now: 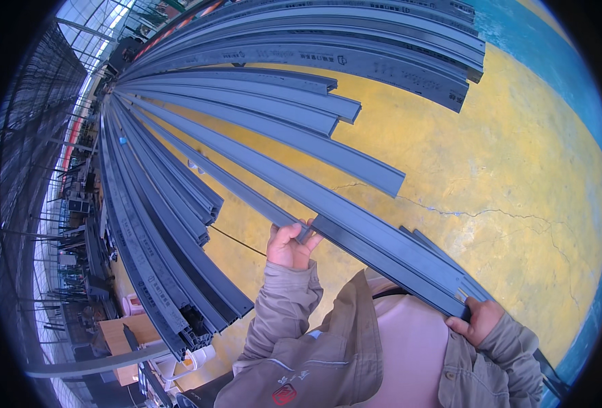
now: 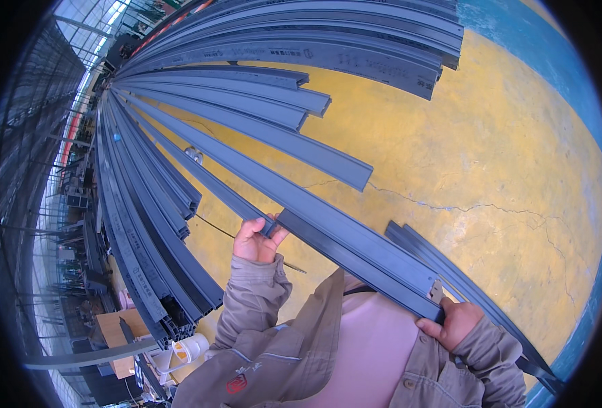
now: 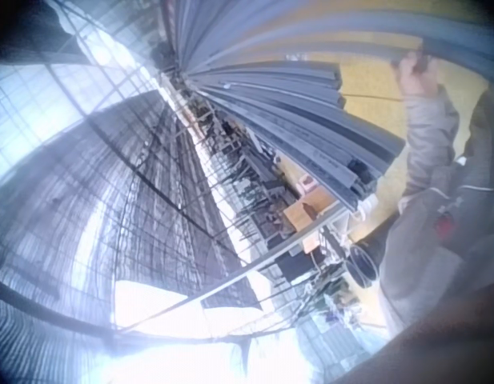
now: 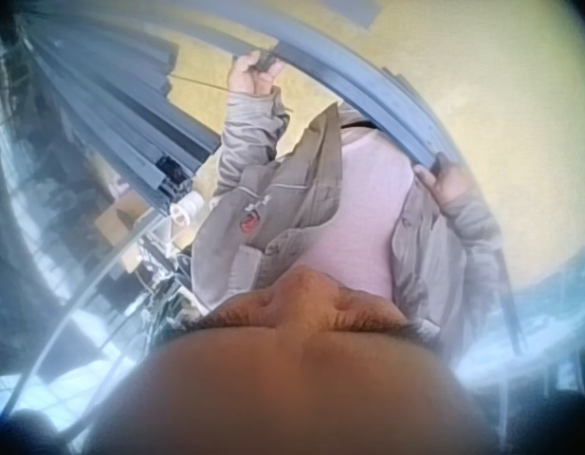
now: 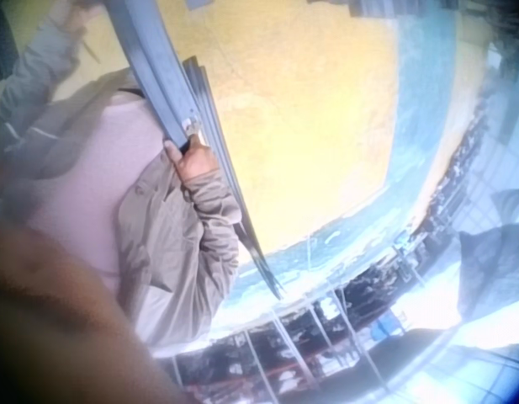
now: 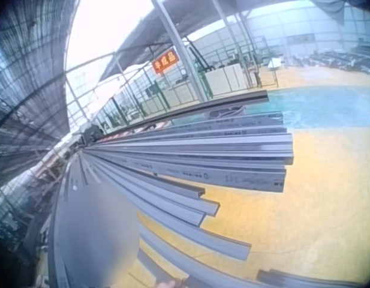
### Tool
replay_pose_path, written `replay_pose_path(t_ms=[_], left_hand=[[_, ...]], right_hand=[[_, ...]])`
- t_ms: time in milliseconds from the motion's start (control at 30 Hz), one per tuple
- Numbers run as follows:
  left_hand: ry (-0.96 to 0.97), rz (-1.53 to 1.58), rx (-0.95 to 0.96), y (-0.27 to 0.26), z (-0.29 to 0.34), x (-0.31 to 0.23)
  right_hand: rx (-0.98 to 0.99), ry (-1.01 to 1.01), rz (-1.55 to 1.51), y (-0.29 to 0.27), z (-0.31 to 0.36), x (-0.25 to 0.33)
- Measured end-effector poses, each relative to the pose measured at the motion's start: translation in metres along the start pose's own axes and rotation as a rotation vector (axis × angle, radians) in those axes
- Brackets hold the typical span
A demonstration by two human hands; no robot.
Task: The person organizes long grey metal profiles by picking them up from the floor and placing them onto a sorting rack.
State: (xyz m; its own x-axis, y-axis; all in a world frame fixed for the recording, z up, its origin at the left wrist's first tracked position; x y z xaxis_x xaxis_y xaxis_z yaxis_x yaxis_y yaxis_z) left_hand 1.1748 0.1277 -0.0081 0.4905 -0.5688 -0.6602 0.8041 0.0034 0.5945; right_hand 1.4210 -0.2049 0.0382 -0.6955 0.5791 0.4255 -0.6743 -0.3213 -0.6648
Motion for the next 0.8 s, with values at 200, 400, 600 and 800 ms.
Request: replay_pose_path(t_ms=[200, 400, 600, 800], left_hand=[[0.005, -0.031, -0.012, -0.0025, 0.0012, 0.0], [0.013, -0.061, -0.018, 0.0, 0.0027, -0.0012], [0.028, -0.056, -0.047, 0.0028, 0.004, 0.0], [0.055, -0.026, -0.047, 0.0067, 0.0066, 0.0021]], right_hand=[[0.032, -0.003, -0.005, 0.003, 0.0013, 0.0017], [0.019, -0.019, 0.003, 0.0057, 0.0008, 0.0008], [0.034, -0.013, 0.014, 0.0045, -0.0008, 0.0006], [0.044, -0.011, 0.006, -0.0005, -0.0008, 0.0031]])
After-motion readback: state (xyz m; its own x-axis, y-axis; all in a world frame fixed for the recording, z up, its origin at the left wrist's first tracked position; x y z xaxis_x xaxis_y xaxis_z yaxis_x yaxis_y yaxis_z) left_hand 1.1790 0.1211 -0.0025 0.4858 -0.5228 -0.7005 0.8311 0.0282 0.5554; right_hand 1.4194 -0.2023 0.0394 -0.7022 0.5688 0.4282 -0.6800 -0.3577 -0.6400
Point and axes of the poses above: each hand's wrist, its own z-axis away from the middle knuckle, its own y-axis out of the palm, x = y × z, the point moved 6 cm from there along -z, towards the middle knuckle, and after that the axes turned 2 degrees about z, right-handed, at the moved point
